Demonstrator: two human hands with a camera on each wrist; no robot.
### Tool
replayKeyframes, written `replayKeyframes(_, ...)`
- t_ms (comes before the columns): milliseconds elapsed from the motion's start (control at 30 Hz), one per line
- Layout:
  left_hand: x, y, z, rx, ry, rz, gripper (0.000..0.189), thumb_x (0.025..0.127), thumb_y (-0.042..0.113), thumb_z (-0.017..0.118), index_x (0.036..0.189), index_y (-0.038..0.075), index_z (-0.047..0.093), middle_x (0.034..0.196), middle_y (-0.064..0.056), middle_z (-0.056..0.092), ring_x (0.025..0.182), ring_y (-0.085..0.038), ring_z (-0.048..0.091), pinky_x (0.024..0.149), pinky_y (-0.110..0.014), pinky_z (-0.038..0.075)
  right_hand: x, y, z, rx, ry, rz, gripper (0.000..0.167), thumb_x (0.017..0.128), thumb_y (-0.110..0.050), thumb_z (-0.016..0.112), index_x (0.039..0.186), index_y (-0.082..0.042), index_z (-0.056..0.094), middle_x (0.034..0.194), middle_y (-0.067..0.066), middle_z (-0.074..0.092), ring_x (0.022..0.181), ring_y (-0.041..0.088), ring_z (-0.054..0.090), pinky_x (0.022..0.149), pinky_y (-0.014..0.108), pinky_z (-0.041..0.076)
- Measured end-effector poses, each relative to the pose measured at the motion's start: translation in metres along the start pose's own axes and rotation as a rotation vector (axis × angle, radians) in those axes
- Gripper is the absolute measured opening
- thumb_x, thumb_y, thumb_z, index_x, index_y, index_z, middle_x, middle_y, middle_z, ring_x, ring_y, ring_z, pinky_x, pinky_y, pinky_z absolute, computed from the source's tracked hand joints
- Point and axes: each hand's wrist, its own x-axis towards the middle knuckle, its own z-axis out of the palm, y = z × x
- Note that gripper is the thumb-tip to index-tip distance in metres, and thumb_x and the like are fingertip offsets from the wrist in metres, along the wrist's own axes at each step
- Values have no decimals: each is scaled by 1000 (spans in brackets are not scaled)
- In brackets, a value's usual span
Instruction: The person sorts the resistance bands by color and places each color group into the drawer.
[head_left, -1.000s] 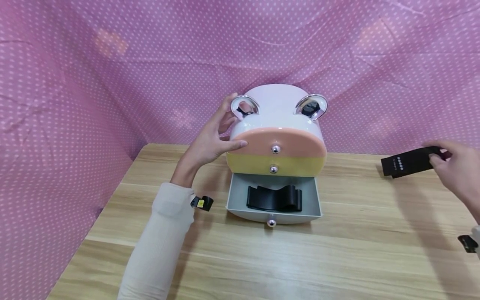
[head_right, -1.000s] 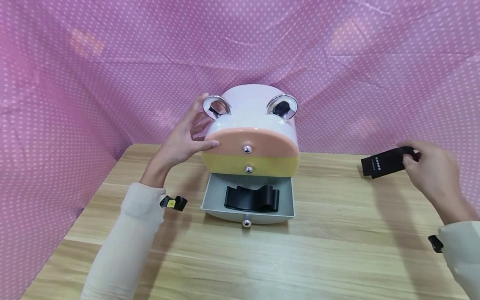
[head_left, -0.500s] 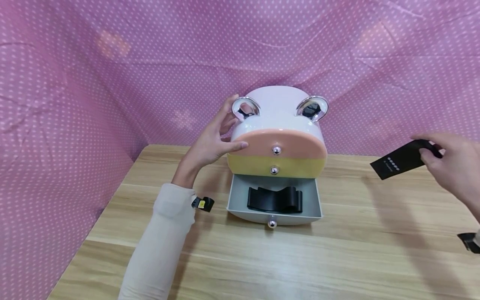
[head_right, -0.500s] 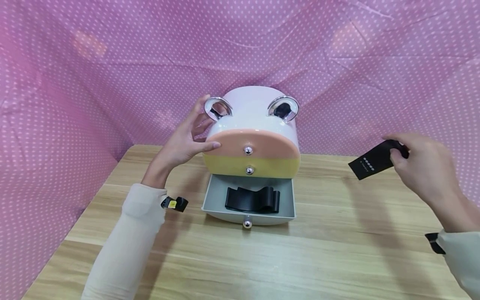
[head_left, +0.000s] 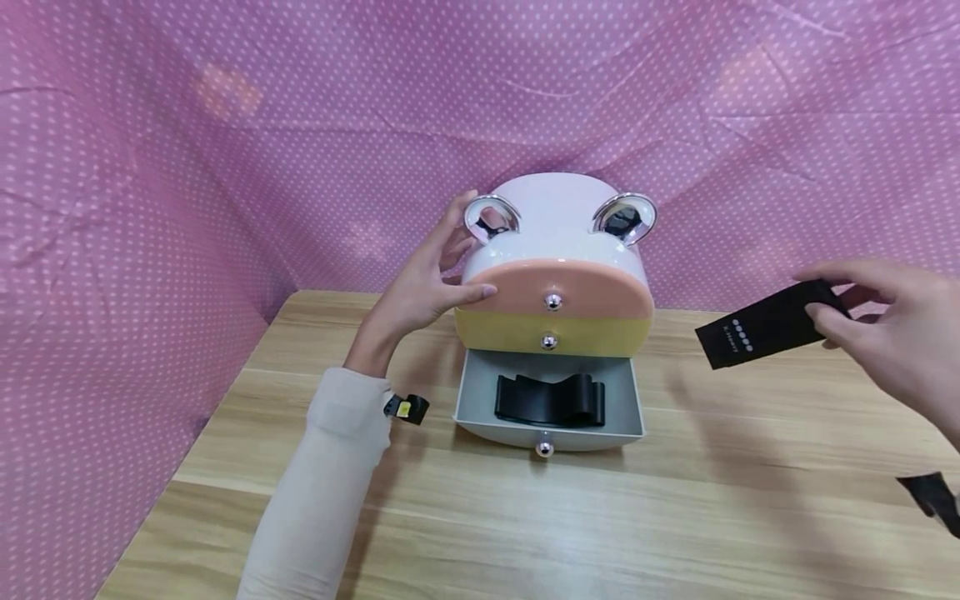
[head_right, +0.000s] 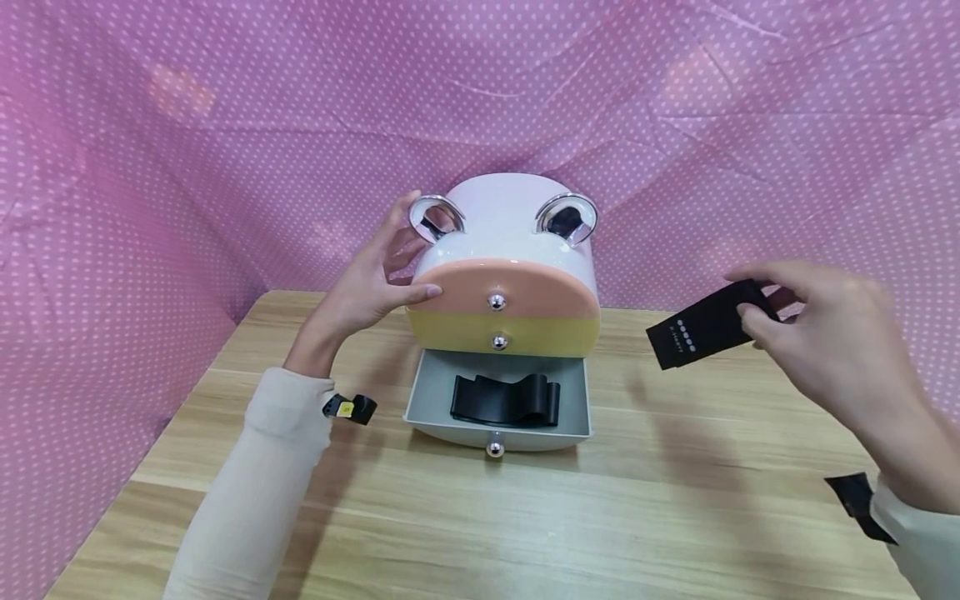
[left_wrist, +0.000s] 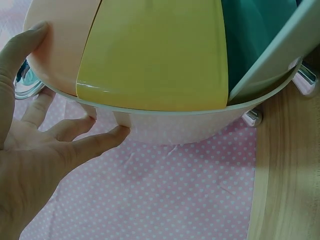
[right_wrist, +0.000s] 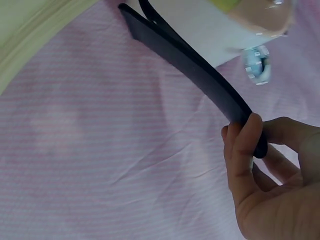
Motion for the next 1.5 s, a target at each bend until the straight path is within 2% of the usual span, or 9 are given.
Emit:
replayKeyframes(233, 0, 0, 0, 6, 2, -10, 114, 85, 13, 88, 165, 49, 16, 177, 6, 14, 157, -33, 33, 126, -51, 38, -4, -30, 5, 103, -75, 40, 73, 80, 24, 66, 106, -44, 72, 84, -33, 67, 53, -9, 64, 55, 2, 50)
replayKeyframes(300, 0, 0, 0, 9, 2, -14, 114, 85, 13, 88, 165, 50, 16, 177, 6, 13, 157, -33, 34, 125, -50, 39, -6, -40, 7, 84, -101, 61, 69, 82, 20, 70, 108, -45, 72, 82, -31, 68, 53, -7, 65, 54, 3, 50)
replayKeyframes(500, 0, 0, 0, 12, 1, -10, 113, 85, 13, 88, 165, 49, 16, 177, 7, 13, 157, -34, 34, 125, -50, 39, -13, -67, 23, -22, -191, 113, 39, 89, 2, 78, 121, -20, 77, 82, -28, 69, 56, -3, 69, 54, 10, 52)
replayKeyframes(567, 0, 0, 0, 11, -1, -8, 113, 85, 13, 89, 165, 49, 17, 177, 7, 12, 157, -34, 34, 125, -50, 39, -15, -74, 31, -16, -224, 100, 36, 90, -1, 79, 125, -13, 75, 84, -20, 72, 57, -1, 70, 54, 12, 53)
replayKeyframes(733, 1, 0, 0, 13, 0, -9, 113, 85, 14, 89, 165, 49, 17, 177, 9, 11, 157, -33, 34, 124, -49, 41, -17, -91, 56, 55, -305, 83, 33, 93, -4, 77, 126, -9, 74, 95, 9, 77, 64, 2, 72, 57, 19, 59)
replayKeyframes(800, 1, 0, 0, 14, 1, -11, 113, 85, 14, 89, 165, 49, 17, 177, 9, 11, 157, -33, 34, 124, -49, 41, -17, -97, 67, 78, -331, 84, 32, 93, -4, 77, 125, -7, 74, 100, 14, 77, 68, 2, 71, 57, 21, 61)
replayKeyframes(1033, 1, -1, 0, 11, -2, -3, 113, 85, 13, 88, 166, 47, 17, 177, 7, 12, 157, -33, 34, 125, -49, 40, -15, -115, 105, 134, -390, 106, 31, 92, -1, 74, 123, -3, 74, 107, 15, 76, 78, 13, 73, 57, 24, 62)
replayKeyframes(1333, 0, -1, 0, 14, -5, 17, 113, 86, 13, 88, 166, 45, 16, 176, 8, 15, 158, -29, 34, 126, -43, 39, -12, -127, 148, 215, -415, 132, 27, 92, -1, 72, 119, -3, 74, 106, 13, 77, 60, 11, 70, 50, 26, 57)
replayKeyframes(1500, 0, -1, 0, 4, -6, 35, 112, 86, 13, 88, 167, 43, 16, 176, 7, 17, 158, -26, 34, 127, -43, 37, -11, -130, 168, 249, -412, 117, 27, 91, 2, 73, 118, -1, 74, 107, 14, 77, 57, 10, 69, 52, 25, 59)
